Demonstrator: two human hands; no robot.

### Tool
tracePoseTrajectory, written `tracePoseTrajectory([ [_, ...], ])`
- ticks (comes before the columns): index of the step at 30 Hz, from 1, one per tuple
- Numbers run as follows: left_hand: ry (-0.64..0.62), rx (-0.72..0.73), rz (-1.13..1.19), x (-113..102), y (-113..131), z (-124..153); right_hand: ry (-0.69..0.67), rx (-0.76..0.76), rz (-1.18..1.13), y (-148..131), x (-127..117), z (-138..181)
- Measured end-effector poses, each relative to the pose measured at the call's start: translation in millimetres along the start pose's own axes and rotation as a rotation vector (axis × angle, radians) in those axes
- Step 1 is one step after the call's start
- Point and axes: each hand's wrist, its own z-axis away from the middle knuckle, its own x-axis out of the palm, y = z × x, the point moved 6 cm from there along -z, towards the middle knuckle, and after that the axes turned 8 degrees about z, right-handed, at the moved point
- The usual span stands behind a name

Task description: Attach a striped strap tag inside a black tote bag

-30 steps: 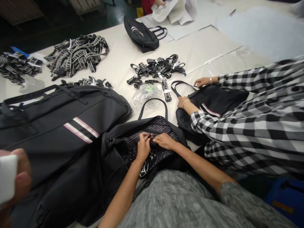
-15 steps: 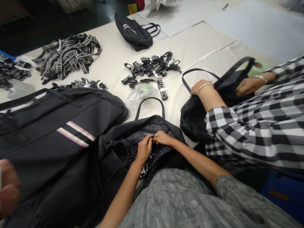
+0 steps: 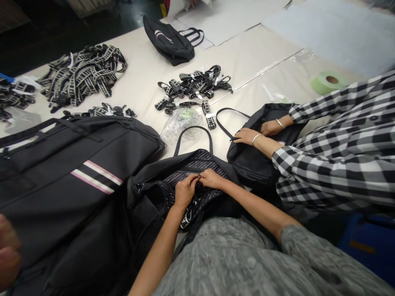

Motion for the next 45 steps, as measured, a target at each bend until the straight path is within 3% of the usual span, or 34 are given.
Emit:
tracePoseTrajectory([
  [7, -0.088, 0.039, -0.117, -5, 10, -15, 0.085, -0.031, 0.105, 4, 0, 0],
  [14, -0.009, 0.056, -0.026, 3, 17, -12, 0.127, -0.034, 0.03, 8, -1, 0],
  [19, 0.132, 0.025, 0.227, 7, 18, -14, 0.093, -0.028, -0.116, 16, -5, 1],
  [23, 0.179, -0.027, 0.559, 10, 15, -37, 0.073, 0.029, -0.131, 31, -17, 1],
  [29, 0.144, -0.147, 0.874, 35, 2, -73, 0.021, 0.134, 0.169, 30, -18, -2],
  [35, 0.222, -0.303, 1.014, 55, -25, -65, -0.04, 0.242, 0.417, 13, -12, -16],
  [40, 0.18, -0.403, 1.166, 57, -36, -54, 0.042, 0.129, 0.338, 16, -40, -11],
  [45, 0.166, -0.43, 1.261, 49, -33, -48, 0.182, -0.047, 0.026, 23, -54, 8],
])
